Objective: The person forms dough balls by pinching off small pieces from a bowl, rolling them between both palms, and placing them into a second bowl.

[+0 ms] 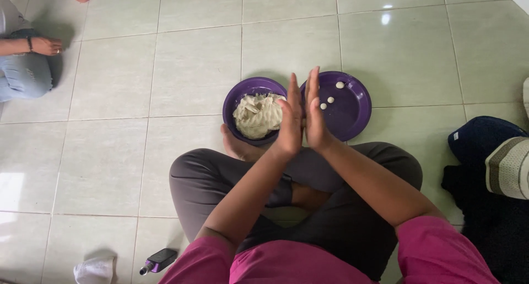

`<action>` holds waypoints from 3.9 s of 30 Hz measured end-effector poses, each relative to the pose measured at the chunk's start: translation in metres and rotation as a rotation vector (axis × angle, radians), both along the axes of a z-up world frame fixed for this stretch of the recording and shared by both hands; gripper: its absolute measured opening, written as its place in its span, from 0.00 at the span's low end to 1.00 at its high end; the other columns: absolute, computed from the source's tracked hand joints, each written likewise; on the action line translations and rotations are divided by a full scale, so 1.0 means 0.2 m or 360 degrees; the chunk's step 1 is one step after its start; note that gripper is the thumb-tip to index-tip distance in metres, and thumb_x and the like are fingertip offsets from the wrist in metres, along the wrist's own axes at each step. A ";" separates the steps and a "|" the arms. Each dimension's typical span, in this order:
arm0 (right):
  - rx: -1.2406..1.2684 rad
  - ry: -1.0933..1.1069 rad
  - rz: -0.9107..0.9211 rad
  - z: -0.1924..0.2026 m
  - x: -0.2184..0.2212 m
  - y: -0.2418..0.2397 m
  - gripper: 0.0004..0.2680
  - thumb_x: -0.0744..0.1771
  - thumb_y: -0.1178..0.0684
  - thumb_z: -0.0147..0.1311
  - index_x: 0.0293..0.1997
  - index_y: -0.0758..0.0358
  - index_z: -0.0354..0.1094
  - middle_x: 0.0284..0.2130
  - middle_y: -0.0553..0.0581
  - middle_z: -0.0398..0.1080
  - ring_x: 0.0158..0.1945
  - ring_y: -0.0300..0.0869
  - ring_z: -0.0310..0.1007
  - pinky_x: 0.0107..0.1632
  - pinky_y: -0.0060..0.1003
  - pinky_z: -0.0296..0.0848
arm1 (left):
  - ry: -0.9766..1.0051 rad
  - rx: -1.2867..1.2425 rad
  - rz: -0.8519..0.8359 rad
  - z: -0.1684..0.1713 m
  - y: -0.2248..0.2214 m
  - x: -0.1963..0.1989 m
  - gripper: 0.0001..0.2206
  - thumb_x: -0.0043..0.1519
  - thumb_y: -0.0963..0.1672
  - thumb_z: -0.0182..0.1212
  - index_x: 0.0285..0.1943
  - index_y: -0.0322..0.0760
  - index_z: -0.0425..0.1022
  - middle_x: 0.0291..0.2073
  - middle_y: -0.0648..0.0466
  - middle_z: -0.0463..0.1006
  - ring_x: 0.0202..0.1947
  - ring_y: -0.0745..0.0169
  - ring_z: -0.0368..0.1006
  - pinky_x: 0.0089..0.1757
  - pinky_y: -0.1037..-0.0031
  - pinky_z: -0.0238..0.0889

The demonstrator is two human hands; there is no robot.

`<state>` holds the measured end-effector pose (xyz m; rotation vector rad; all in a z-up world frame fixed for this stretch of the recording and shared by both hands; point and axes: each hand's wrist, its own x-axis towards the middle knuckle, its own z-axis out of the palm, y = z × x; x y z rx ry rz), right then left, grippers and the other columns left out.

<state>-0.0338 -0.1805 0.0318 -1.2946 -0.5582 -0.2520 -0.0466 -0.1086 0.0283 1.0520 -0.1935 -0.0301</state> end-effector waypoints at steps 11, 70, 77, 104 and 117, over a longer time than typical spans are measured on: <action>-0.0234 -0.0066 0.0033 -0.14 0.07 -0.28 0.28 0.73 0.34 0.20 0.78 0.62 0.16 0.76 0.61 0.12 0.77 0.53 0.07 0.77 0.51 0.18 | 0.0092 -0.0095 -0.0064 -0.16 -0.27 0.10 0.40 0.67 0.64 0.17 0.83 0.45 0.26 0.80 0.43 0.23 0.77 0.38 0.17 0.70 0.50 0.17; -0.0290 0.0525 -0.0117 -0.34 0.50 -0.53 0.29 0.72 0.28 0.16 0.79 0.51 0.15 0.76 0.58 0.11 0.73 0.65 -0.01 0.70 0.62 0.05 | 0.0374 0.0034 -0.0143 -0.10 -0.55 0.36 0.44 0.62 0.67 0.15 0.82 0.45 0.24 0.78 0.40 0.17 0.77 0.40 0.13 0.68 0.42 0.13; -0.0516 0.0462 -0.0071 -0.38 0.48 -0.46 0.28 0.73 0.29 0.17 0.80 0.51 0.18 0.77 0.59 0.15 0.75 0.64 0.05 0.72 0.63 0.10 | 0.0351 0.0032 -0.0070 -0.05 -0.52 0.37 0.45 0.62 0.67 0.16 0.82 0.44 0.24 0.78 0.37 0.17 0.76 0.36 0.11 0.68 0.44 0.12; -0.0552 0.0672 -0.0301 -0.41 0.53 -0.54 0.29 0.71 0.27 0.10 0.80 0.51 0.19 0.76 0.67 0.17 0.76 0.66 0.06 0.72 0.62 0.11 | 0.0561 -0.0143 -0.0200 -0.20 -0.52 0.28 0.49 0.60 0.69 0.18 0.82 0.37 0.25 0.78 0.32 0.26 0.77 0.30 0.19 0.69 0.42 0.21; -0.0486 0.0971 -0.0620 -0.58 0.62 -0.59 0.30 0.71 0.24 0.14 0.80 0.50 0.23 0.76 0.72 0.24 0.77 0.68 0.14 0.73 0.65 0.15 | 0.0514 -0.0107 -0.0219 -0.29 -0.53 0.29 0.42 0.68 0.64 0.29 0.82 0.37 0.32 0.78 0.33 0.30 0.78 0.33 0.24 0.70 0.47 0.25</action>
